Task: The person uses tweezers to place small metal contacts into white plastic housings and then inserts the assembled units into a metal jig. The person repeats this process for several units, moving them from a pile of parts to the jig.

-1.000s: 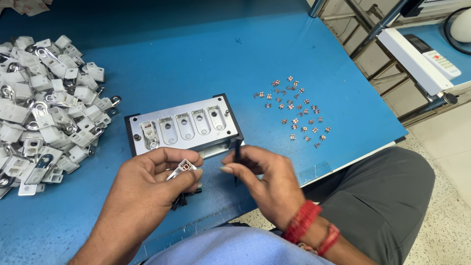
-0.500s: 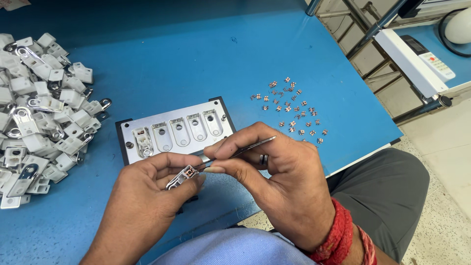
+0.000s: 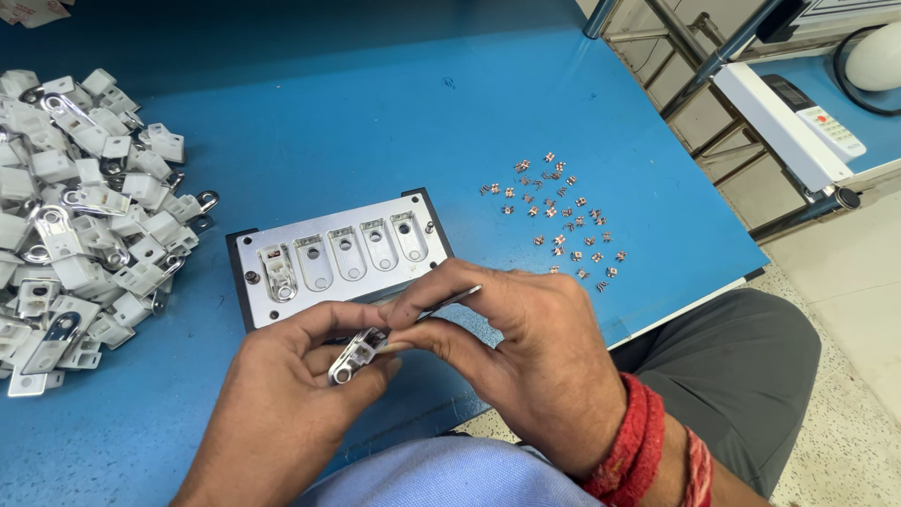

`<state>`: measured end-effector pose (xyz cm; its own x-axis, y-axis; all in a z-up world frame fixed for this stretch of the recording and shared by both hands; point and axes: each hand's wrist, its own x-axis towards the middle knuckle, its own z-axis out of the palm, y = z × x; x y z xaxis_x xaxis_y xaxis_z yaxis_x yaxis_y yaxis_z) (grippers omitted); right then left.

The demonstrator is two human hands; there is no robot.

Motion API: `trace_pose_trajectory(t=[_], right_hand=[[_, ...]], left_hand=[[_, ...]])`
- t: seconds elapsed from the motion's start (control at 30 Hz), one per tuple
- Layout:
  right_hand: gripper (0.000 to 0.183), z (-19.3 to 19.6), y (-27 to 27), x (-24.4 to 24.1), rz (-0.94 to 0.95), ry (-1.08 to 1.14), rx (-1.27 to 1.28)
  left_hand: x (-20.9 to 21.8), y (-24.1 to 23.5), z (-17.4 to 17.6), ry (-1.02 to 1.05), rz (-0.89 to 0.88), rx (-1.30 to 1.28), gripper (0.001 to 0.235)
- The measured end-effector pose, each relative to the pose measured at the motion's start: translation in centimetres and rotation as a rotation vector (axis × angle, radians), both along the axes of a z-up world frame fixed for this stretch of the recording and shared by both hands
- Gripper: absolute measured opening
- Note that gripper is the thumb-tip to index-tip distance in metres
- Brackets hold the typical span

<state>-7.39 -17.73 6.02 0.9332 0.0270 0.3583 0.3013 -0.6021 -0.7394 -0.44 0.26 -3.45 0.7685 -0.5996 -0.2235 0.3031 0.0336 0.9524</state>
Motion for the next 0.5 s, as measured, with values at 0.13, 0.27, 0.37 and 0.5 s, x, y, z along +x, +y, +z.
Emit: trace_pose_trajectory(t=[0.13, 0.27, 0.37, 0.5], right_hand=[[0.014, 0.7, 0.2, -0.8, -0.026, -0.111, -0.068], [0.015, 1.1, 0.4, -1.8, -0.148, -0.206, 0.004], [0.016, 0.9, 0.4, -2.2, -0.143, -0.175, 0.036], [0.017, 0.6, 0.1, -3.2, -0.167, -0.164, 0.032]], left_hand=[[0.8, 0.7, 3.1, 0.031, -0.085, 0.082, 0.036], [3.9, 1.1, 6.7, -0.305, -0.006, 0.949, 0.04], [5.2, 0.5, 7.0, -0.498, 0.063, 1.067, 0.044], [5.9, 0.0, 4.9, -0.789, 0.108, 0.827, 0.042]])
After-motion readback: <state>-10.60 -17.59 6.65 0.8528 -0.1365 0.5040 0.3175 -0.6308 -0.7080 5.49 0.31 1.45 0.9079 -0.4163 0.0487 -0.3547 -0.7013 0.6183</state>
